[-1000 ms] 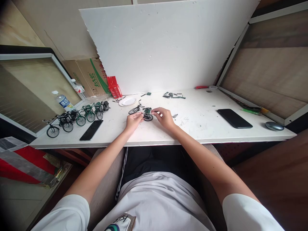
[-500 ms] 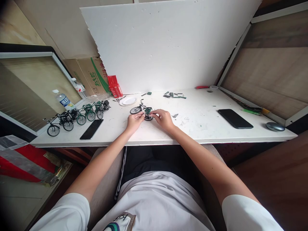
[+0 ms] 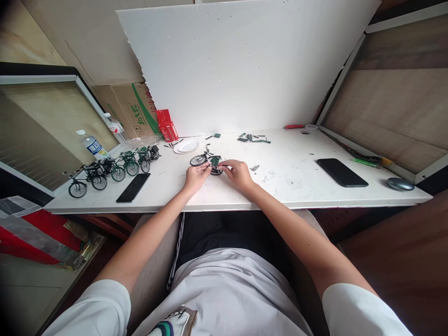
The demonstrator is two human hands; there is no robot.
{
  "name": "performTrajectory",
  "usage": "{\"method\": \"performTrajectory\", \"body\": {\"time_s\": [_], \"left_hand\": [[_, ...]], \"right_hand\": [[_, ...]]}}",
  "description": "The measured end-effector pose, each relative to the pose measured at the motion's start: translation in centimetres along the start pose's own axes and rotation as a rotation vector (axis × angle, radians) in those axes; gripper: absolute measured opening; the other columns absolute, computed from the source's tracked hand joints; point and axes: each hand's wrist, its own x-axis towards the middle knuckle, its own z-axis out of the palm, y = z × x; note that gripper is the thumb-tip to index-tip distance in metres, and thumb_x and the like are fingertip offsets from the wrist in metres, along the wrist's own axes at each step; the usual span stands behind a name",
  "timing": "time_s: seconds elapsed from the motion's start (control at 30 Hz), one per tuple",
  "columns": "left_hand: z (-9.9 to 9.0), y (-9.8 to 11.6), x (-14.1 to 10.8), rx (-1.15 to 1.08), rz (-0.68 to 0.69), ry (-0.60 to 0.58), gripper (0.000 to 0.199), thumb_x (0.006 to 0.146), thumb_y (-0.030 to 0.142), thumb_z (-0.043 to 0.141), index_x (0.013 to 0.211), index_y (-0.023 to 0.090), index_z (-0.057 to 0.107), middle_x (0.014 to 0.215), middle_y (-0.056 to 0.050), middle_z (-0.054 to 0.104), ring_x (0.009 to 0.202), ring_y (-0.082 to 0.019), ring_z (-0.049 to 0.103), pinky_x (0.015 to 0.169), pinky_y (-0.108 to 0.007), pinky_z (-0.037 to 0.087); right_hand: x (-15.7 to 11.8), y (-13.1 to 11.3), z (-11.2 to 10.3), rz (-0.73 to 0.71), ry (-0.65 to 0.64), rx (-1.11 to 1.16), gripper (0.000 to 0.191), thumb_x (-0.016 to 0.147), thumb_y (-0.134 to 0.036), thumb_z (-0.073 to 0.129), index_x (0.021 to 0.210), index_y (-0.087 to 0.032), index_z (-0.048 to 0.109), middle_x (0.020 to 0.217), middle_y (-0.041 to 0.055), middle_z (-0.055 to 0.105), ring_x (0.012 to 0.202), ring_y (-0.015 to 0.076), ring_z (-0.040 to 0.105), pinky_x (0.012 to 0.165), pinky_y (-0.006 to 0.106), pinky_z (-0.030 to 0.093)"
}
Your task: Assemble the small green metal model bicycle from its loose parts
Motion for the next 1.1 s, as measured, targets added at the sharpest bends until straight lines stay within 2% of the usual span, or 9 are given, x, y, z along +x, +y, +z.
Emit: {"method": "performTrajectory", "body": {"time_s": [0.1, 0.3, 0.53, 0.63, 0.8, 0.97, 1.1], "left_hand": [[0.1, 0.3, -0.2, -0.016, 0.005, -0.004, 0.044, 0.080, 0.037, 0.089, 0.114, 0.009, 0.081, 0.127, -0.021, 0.079, 0.120, -0.036, 0.077, 0.112, -0.051, 0.060], [0.1, 0.7, -0.4, -0.024, 0.008, -0.022, 0.051, 0.075, 0.036, 0.094, 0.116, 0.009, 0.080, 0.132, -0.020, 0.077, 0.124, -0.036, 0.075, 0.117, -0.051, 0.057], [-0.1, 1.1, -0.5, 0.028, -0.012, 0.002, 0.052, 0.069, 0.034, 0.098, 0.111, 0.010, 0.082, 0.128, -0.020, 0.079, 0.120, -0.036, 0.077, 0.116, -0.052, 0.058], [0.0, 1.1, -0.6, 0.029, -0.025, 0.013, 0.050, 0.068, 0.032, 0.098, 0.109, 0.009, 0.082, 0.126, -0.021, 0.079, 0.118, -0.036, 0.078, 0.113, -0.052, 0.060], [0.2, 1.0, -0.8, 0.040, 0.014, 0.011, 0.048, 0.069, 0.031, 0.097, 0.109, 0.009, 0.082, 0.122, -0.020, 0.081, 0.114, -0.035, 0.079, 0.110, -0.050, 0.062], [0.4, 1.0, -1.0, 0.072, 0.054, 0.008, 0.044, 0.069, 0.028, 0.097, 0.105, 0.009, 0.082, 0.115, -0.020, 0.082, 0.108, -0.034, 0.081, 0.106, -0.050, 0.064], [0.6, 1.3, -1.1, 0.093, 0.058, 0.014, 0.042, 0.068, 0.027, 0.097, 0.103, 0.011, 0.082, 0.111, -0.018, 0.083, 0.105, -0.033, 0.082, 0.102, -0.048, 0.066]], "right_hand": [[0.0, 0.2, 0.0, -0.021, -0.004, -0.033, 0.027, 0.104, -0.045, 0.068, 0.107, -0.024, 0.085, 0.107, 0.0065, 0.086, 0.095, 0.0285, 0.083, 0.075, 0.036, 0.065], [-0.2, 0.4, 0.0, -0.018, -0.019, -0.133, 0.035, 0.105, -0.053, 0.065, 0.108, -0.025, 0.085, 0.106, 0.0067, 0.086, 0.076, 0.0249, 0.080, 0.075, 0.037, 0.063], [-0.3, -0.2, -0.2, 0.016, -0.053, -0.059, 0.045, 0.105, -0.063, 0.059, 0.105, -0.026, 0.085, 0.101, 0.0062, 0.086, 0.085, 0.0278, 0.081, 0.073, 0.038, 0.062], [-0.3, -0.2, -0.2, 0.020, -0.049, -0.088, 0.050, 0.104, -0.067, 0.057, 0.102, -0.025, 0.085, 0.097, 0.0071, 0.086, 0.079, 0.0268, 0.079, 0.071, 0.038, 0.059], [-0.2, 0.0, 0.0, 0.007, -0.024, -0.196, 0.059, 0.105, -0.072, 0.052, 0.087, -0.023, 0.080, 0.083, 0.0090, 0.082, 0.066, 0.0239, 0.072, 0.064, 0.036, 0.049], [-0.1, -0.4, 0.2, -0.003, -0.073, -0.346, 0.072, 0.110, -0.072, 0.033, 0.068, -0.023, 0.064, 0.062, 0.0083, 0.067, 0.055, 0.0210, 0.058, 0.056, 0.035, 0.033], [-0.2, -1.1, -0.1, 0.008, -0.150, -0.352, 0.067, 0.114, -0.063, 0.025, 0.072, -0.023, 0.059, 0.067, 0.0082, 0.067, 0.059, 0.0207, 0.058, 0.057, 0.034, 0.031]]}}
